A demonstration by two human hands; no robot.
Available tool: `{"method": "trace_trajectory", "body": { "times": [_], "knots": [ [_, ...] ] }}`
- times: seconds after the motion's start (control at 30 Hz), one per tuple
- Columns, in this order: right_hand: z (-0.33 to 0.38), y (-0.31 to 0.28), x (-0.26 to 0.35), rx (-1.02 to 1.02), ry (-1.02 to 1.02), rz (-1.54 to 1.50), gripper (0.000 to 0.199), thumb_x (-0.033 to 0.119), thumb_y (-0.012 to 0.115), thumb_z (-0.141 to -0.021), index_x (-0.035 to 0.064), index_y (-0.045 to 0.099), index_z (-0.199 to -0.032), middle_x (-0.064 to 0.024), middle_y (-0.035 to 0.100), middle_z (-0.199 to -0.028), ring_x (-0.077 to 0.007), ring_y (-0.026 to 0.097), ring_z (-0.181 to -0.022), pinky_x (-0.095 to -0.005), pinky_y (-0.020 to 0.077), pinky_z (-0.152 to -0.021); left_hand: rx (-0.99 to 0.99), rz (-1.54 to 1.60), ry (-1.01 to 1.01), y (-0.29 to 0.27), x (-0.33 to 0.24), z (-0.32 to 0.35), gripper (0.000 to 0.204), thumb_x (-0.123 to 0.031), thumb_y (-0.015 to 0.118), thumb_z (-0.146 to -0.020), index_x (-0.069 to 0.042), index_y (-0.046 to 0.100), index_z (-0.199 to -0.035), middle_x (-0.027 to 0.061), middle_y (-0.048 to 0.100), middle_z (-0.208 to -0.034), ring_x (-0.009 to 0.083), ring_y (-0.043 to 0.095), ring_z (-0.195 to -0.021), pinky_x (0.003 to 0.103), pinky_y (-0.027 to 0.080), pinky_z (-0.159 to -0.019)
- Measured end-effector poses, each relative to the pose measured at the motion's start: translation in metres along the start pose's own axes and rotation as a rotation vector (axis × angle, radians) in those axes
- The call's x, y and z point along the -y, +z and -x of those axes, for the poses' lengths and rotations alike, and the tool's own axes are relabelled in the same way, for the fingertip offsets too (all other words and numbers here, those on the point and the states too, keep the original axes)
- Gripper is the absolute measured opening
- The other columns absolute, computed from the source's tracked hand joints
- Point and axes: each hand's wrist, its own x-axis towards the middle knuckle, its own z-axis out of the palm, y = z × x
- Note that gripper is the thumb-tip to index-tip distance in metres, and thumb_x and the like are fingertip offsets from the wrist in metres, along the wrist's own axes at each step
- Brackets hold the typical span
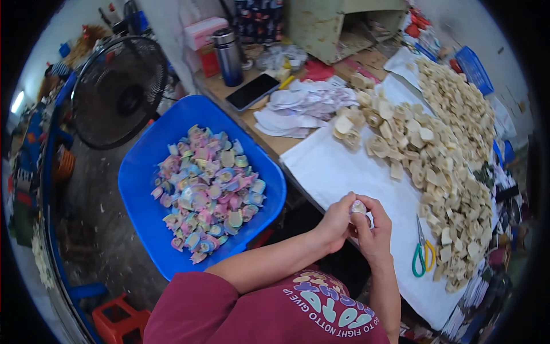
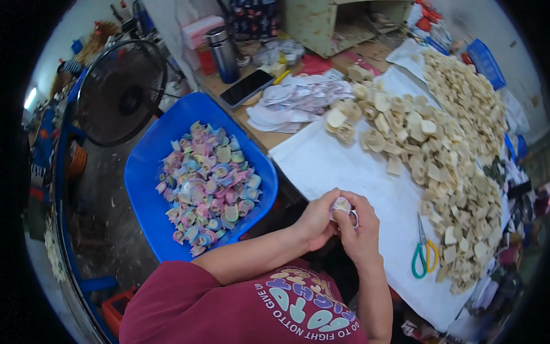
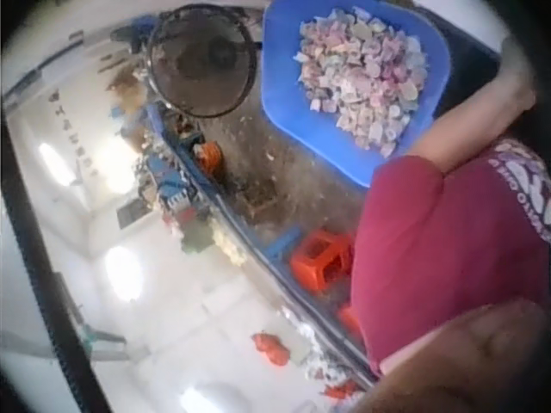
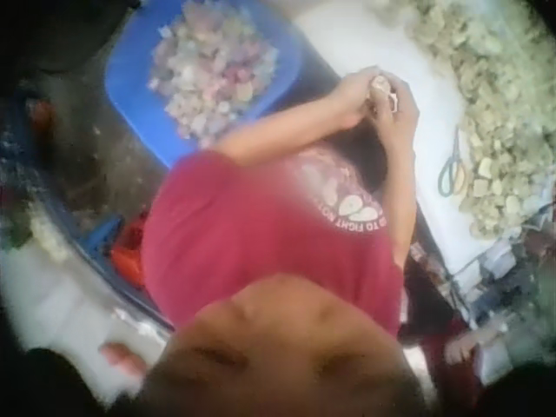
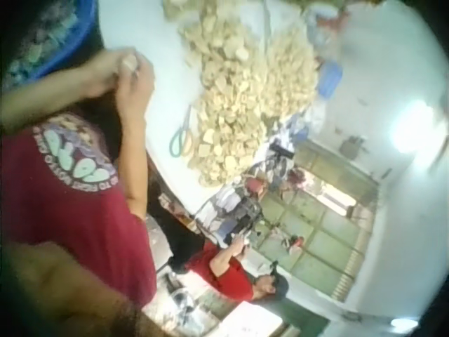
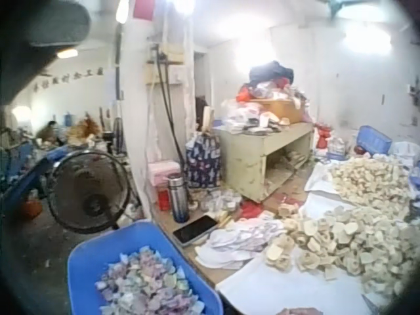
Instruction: The person assembles small plastic components by inserting colorful paper strips into beige plastic molds. They handle the items one by one, placing the finished units into a blue bin. Towards the end, the person retrieves a red plastic bag from under the table.
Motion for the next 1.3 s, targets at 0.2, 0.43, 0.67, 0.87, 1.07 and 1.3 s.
{"method": "trace_trajectory", "body": {
  "times": [0.2, 0.43, 0.67, 0.87, 1.07, 1.3],
  "knots": [
    [-0.001, 0.035, -0.001, 0.031, -0.107, 0.041, 0.031, 0.008, 0.067, -0.082, 0.0030, 0.062, -0.112, -0.0150, 0.064, -0.114, -0.0288, 0.059, -0.108, -0.0362, 0.0433, -0.095, -0.041, -0.477, 0.329, -0.050, -0.028, 0.016, 0.039, -0.037, 0.038, -0.100, -0.006, 0.061, -0.097, 0.0034, 0.060, -0.082, 0.0144, 0.058, -0.067, 0.031, 0.045, -0.057],
    [0.001, -0.009, -0.050, -0.054, 0.030, 0.222, 0.034, 0.009, 0.065, -0.085, 0.0006, 0.060, -0.118, -0.0151, 0.062, -0.120, -0.0268, 0.056, -0.116, -0.0358, 0.0401, -0.102, -0.949, -1.268, 0.842, -0.183, -0.106, 0.077, 0.045, -0.032, 0.057, -0.092, -0.002, 0.055, -0.125, 0.0230, 0.055, -0.120, 0.0359, 0.053, -0.112, 0.043, 0.041, -0.097],
    [0.001, -0.025, -0.097, -0.073, -0.076, 0.403, 0.027, 0.001, 0.061, -0.082, 0.0011, 0.062, -0.109, -0.0154, 0.061, -0.117, -0.0303, 0.054, -0.112, -0.0379, 0.0400, -0.099, -1.426, -1.513, 0.839, -0.281, -0.096, 0.064, 0.053, -0.036, 0.063, -0.086, -0.005, 0.054, -0.128, 0.0190, 0.040, -0.140, 0.0382, 0.029, -0.136, 0.068, 0.015, -0.106],
    [-0.003, -0.029, -0.098, -0.067, -0.047, 0.292, 0.023, -0.003, 0.060, -0.079, 0.0012, 0.064, -0.101, -0.0149, 0.062, -0.113, -0.0312, 0.055, -0.109, -0.0390, 0.0380, -0.099, -1.624, -1.698, 0.548, -0.283, -0.123, 0.034, 0.056, -0.038, 0.068, -0.080, -0.007, 0.057, -0.126, 0.0122, 0.043, -0.138, 0.0315, 0.034, -0.133, 0.066, 0.014, -0.108],
    [0.000, -0.031, -0.101, -0.105, 0.012, 0.166, 0.024, -0.003, 0.059, -0.080, 0.0000, 0.063, -0.103, -0.0166, 0.061, -0.114, -0.0303, 0.054, -0.112, -0.0385, 0.0409, -0.098, -1.640, -1.560, 0.745, -0.285, -0.125, 0.036, 0.049, -0.035, 0.073, -0.075, -0.005, 0.064, -0.114, 0.0128, 0.058, -0.119, 0.0310, 0.048, -0.120, 0.060, 0.022, -0.107],
    [-0.039, 0.012, -0.047, 0.082, -0.218, 0.004, 0.028, -0.002, 0.062, -0.080, -0.0004, 0.063, -0.107, -0.0192, 0.063, -0.113, -0.0328, 0.060, -0.106, -0.0386, 0.0471, -0.092, -1.315, -1.006, 1.059, -0.255, -0.143, 0.059, 0.041, -0.013, 0.077, -0.072, 0.000, 0.064, -0.108, 0.0083, 0.065, -0.094, 0.0165, 0.062, -0.083, 0.029, 0.049, -0.076]
  ]
}}
